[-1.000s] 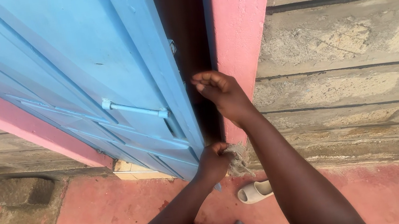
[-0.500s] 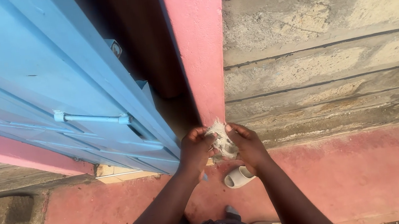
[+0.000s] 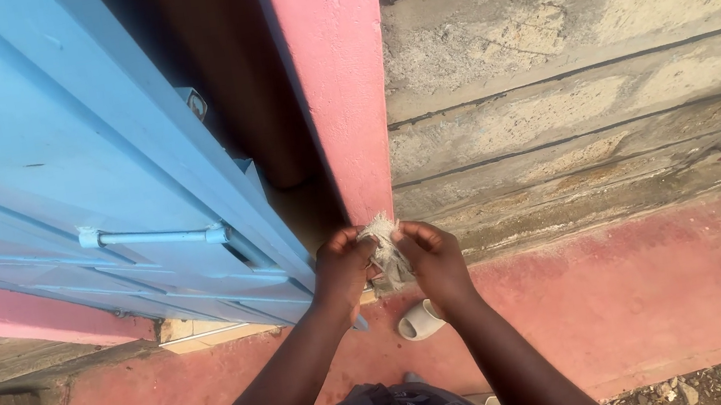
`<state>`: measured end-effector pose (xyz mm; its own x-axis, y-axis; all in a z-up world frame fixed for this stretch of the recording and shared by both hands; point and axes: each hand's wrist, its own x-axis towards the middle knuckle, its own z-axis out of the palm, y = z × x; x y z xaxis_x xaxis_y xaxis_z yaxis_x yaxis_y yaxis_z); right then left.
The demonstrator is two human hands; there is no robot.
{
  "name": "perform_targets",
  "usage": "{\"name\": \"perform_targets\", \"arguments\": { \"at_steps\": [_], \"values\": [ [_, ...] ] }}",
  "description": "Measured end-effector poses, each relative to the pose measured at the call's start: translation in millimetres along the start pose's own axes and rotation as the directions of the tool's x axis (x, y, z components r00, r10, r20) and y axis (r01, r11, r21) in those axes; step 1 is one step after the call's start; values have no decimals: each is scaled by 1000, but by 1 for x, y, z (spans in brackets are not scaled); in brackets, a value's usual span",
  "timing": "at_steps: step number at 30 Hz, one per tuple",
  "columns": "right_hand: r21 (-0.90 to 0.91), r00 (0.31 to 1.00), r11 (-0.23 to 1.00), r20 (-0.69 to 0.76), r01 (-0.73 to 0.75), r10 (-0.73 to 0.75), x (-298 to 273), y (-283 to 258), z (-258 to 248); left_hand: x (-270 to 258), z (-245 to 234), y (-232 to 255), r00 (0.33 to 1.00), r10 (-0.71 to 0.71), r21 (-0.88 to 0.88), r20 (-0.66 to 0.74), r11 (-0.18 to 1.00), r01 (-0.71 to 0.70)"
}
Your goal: Cleaning a blue metal door using a wet rag.
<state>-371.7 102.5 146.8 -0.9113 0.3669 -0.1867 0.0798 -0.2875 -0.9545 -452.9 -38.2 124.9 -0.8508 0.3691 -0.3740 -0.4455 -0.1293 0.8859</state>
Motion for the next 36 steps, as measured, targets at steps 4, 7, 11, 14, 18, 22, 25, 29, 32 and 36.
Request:
{"name": "perform_targets", "arguments": {
  "at_steps": [4, 7, 11, 14, 18, 22, 25, 29, 32, 36],
  "values": [
    [59, 999, 997, 32, -46, 44, 1, -15, -1, -4, 8, 16, 999, -3, -83, 35, 997, 6],
    [126, 995, 988, 51, -89, 83, 2, -7, -6, -7, 6, 16, 997, -44, -85, 58, 995, 49],
    [285, 985, 943, 30, -170, 168, -2, -23, 1, 16, -1, -5, 995, 33, -64, 98, 998, -27],
    [347, 977, 915, 33, -208, 210, -11, -21, -1, 9, 6, -2, 991, 3, -108, 137, 994, 12],
    [395, 969, 887, 34, -239, 245, -12, -23, -3, 6, 12, 4, 984, -9, -132, 176, 991, 33],
    [419, 961, 865, 99, -276, 259, -13, -32, -3, 13, 8, -6, 975, 30, -131, 218, 991, -1],
    [351, 957, 892, 167, -284, 239, 0, -41, -15, 12, 18, 0, 986, -41, -132, 159, 989, 62],
    [298, 934, 907, 289, -297, 210, 24, -47, -20, 12, 17, 4, 972, 144, -121, 188, 985, -123],
    [244, 893, 912, 393, -329, 218, 45, -57, -17, 13, 14, 9, 975, 197, -109, 106, 977, -185],
    [198, 848, 914, 480, -353, 224, 66, -55, -20, 16, 10, -8, 971, 231, 34, -61, 973, -229]
  ]
}}
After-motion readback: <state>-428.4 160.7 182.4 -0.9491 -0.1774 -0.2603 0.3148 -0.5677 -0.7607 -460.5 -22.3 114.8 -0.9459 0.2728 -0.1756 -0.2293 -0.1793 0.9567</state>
